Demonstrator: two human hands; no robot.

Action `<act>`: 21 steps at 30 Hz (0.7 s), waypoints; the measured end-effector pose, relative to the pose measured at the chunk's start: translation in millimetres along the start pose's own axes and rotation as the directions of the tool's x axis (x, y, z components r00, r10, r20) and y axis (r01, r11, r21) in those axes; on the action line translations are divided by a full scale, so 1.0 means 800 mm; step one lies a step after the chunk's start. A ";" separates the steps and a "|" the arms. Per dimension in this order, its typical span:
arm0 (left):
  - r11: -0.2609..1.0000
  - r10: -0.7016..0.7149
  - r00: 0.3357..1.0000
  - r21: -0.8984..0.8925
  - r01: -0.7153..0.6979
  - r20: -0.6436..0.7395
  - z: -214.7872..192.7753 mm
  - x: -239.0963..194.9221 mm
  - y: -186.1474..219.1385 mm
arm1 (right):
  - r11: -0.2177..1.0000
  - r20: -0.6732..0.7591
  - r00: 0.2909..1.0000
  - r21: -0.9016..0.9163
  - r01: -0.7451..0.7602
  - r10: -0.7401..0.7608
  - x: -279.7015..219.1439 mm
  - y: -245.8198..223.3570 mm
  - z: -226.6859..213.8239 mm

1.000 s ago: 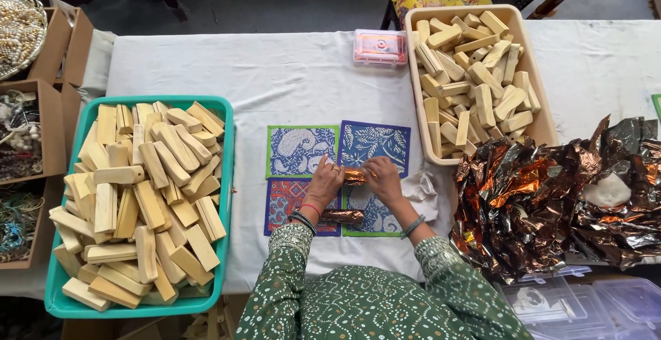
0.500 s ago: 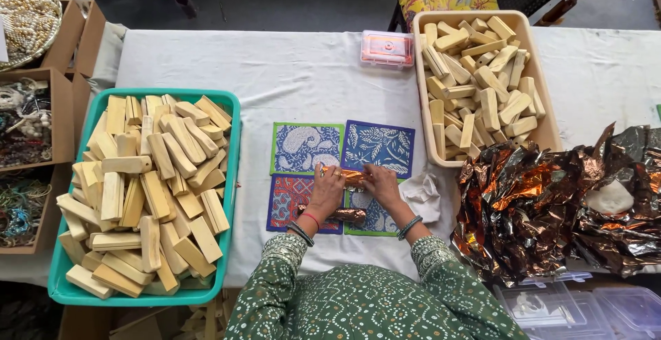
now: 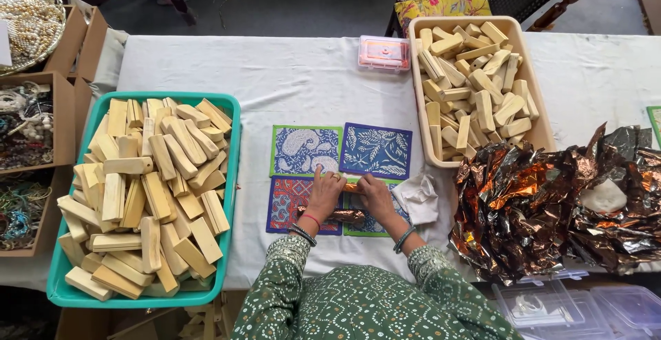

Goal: The person wipes a small wooden block with a white cloth, then wraps it in copper-colored foil. The wrapped block is placed into a clear plastic container. The process is repeated with another wooden block.

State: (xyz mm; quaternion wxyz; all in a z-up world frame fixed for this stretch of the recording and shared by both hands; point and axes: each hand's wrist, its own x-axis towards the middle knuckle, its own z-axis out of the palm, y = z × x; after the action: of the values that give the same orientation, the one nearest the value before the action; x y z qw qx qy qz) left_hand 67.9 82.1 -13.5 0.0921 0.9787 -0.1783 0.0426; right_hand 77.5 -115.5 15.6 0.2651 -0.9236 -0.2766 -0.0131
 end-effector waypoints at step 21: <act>0.665 -0.625 0.776 -0.573 0.478 -0.078 -0.031 -0.110 -0.041 | 0.999 0.160 0.987 0.030 -0.012 0.007 -0.012 -0.014 -0.008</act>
State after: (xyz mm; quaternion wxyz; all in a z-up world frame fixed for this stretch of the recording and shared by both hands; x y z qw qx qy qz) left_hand -3.5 146.8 -5.0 0.3862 0.9069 0.1392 0.0944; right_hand 64.6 -115.6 24.8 0.2562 -0.9188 -0.2929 0.0664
